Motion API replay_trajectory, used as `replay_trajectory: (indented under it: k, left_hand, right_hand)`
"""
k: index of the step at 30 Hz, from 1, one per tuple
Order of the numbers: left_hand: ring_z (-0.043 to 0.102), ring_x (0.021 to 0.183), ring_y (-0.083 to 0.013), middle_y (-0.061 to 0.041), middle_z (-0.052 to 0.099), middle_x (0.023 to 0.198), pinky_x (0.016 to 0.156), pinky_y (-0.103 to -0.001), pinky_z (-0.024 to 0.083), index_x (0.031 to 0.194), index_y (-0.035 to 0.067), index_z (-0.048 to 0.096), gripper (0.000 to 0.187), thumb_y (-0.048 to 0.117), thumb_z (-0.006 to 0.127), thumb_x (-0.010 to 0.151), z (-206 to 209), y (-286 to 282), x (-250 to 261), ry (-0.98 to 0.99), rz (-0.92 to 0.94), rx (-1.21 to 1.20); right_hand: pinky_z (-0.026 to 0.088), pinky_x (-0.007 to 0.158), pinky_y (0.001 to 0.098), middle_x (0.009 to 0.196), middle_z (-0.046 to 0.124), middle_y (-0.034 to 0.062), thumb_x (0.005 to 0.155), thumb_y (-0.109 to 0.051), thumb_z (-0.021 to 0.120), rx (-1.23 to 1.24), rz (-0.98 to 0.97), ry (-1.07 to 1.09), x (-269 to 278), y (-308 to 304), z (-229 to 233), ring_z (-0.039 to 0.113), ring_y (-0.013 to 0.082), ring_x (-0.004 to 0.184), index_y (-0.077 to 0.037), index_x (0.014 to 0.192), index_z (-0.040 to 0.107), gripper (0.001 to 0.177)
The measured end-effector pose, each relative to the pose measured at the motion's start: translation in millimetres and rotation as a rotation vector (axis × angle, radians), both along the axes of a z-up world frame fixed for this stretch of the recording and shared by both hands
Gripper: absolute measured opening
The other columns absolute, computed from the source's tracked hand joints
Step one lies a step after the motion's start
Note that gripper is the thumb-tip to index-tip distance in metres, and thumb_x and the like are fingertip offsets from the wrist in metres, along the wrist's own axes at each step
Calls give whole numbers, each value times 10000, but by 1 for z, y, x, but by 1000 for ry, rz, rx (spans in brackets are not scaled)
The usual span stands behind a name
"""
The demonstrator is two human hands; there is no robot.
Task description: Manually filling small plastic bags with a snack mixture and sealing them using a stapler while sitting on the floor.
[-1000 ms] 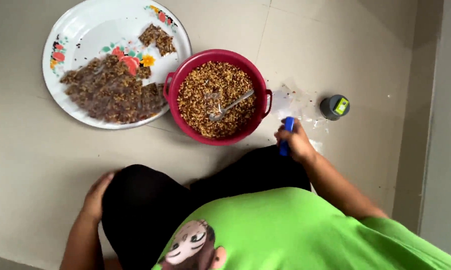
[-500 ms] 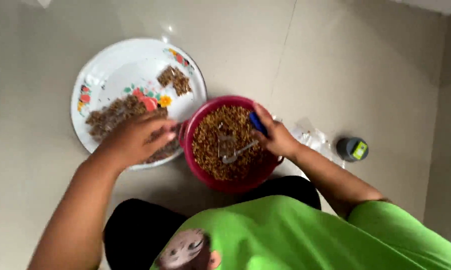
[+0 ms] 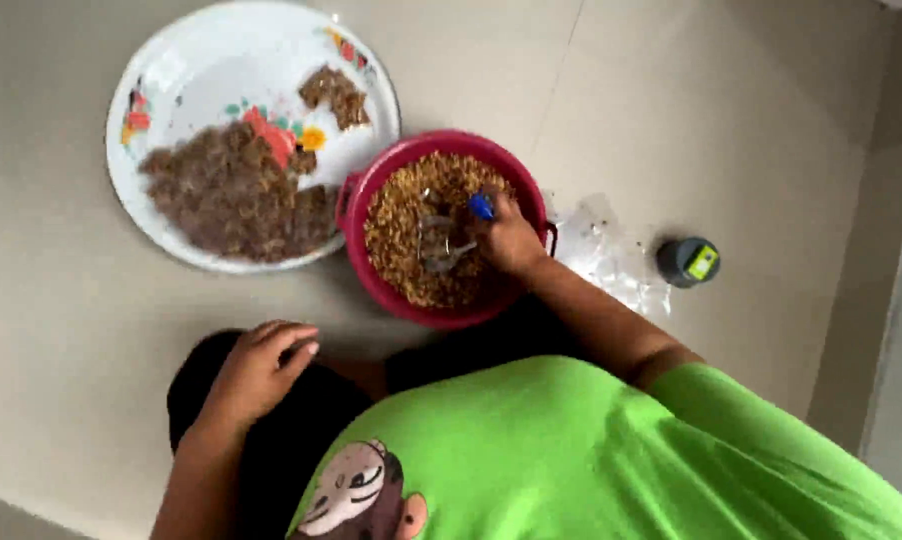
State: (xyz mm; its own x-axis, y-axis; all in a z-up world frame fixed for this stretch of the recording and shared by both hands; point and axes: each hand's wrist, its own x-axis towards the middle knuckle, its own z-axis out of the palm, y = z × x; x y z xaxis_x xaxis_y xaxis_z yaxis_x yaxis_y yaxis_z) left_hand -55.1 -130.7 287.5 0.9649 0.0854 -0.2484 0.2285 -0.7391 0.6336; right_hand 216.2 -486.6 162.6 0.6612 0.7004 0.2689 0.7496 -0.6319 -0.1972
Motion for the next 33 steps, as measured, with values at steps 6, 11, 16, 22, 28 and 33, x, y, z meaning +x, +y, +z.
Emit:
replay_trajectory:
  k: [6, 11, 16, 22, 28, 33]
  left_hand:
    - [616, 1272, -168, 69, 753, 1158, 1240, -629, 230, 1039, 243, 795, 232, 354, 708, 854, 9, -35, -70, -267, -42, 381]
    - [631, 1251, -185, 85, 746, 1146, 1210, -529, 254, 1020, 251, 776, 155, 296, 719, 884, 5, -48, -59, -403, -109, 279]
    - [635, 1209, -221, 10, 734, 1170, 1124, -470, 387, 1088, 176, 780, 212, 260, 719, 903, -13, -35, -15, -376, -176, 79]
    - [668, 1208, -282, -23, 744, 1152, 1069, -468, 491, 1132, 193, 779, 213, 243, 740, 928, -33, -14, 62, -314, -206, -125]
    - [632, 1221, -394, -192, 677, 1262, 1044, -493, 518, 1343, 86, 651, 551, 290, 842, 868, -83, -36, 155, -340, -247, -383]
    - [509, 1374, -420, -214, 558, 1430, 1165, -547, 392, 1457, 76, 548, 767, 448, 850, 858, -96, -74, 197, -177, -313, -479]
  right_hand:
    - [438, 1059, 541, 1668, 231, 93, 1010, -286, 510, -40, -370, 957, -8, 53, 110, 363, 313, 1441, -294, 1572, 325, 592]
    - [574, 968, 472, 1734, 63, 77, 1087, -290, 458, -247, -388, 835, -3, 67, 98, 425, 278, 1294, -238, 1620, 260, 571]
    - [389, 1199, 591, 1739, -116, 96, 1053, -356, 577, -519, -247, 643, 0, 79, 86, 218, 413, 1513, -327, 1205, 700, 197]
    - [522, 1075, 472, 1642, 142, 157, 904, -389, 790, -203, -363, 531, 2, 75, 13, 414, 494, 1376, -251, 1121, 733, 263]
    - [465, 1139, 481, 1593, 256, 185, 864, -343, 817, 129, -331, 595, -12, 49, 29, 491, 510, 1366, -257, 993, 734, 177]
    - [431, 1146, 532, 1565, 296, 213, 840, -292, 854, 293, -332, 582, -38, 39, 95, 467, 529, 1379, -212, 956, 746, 177]
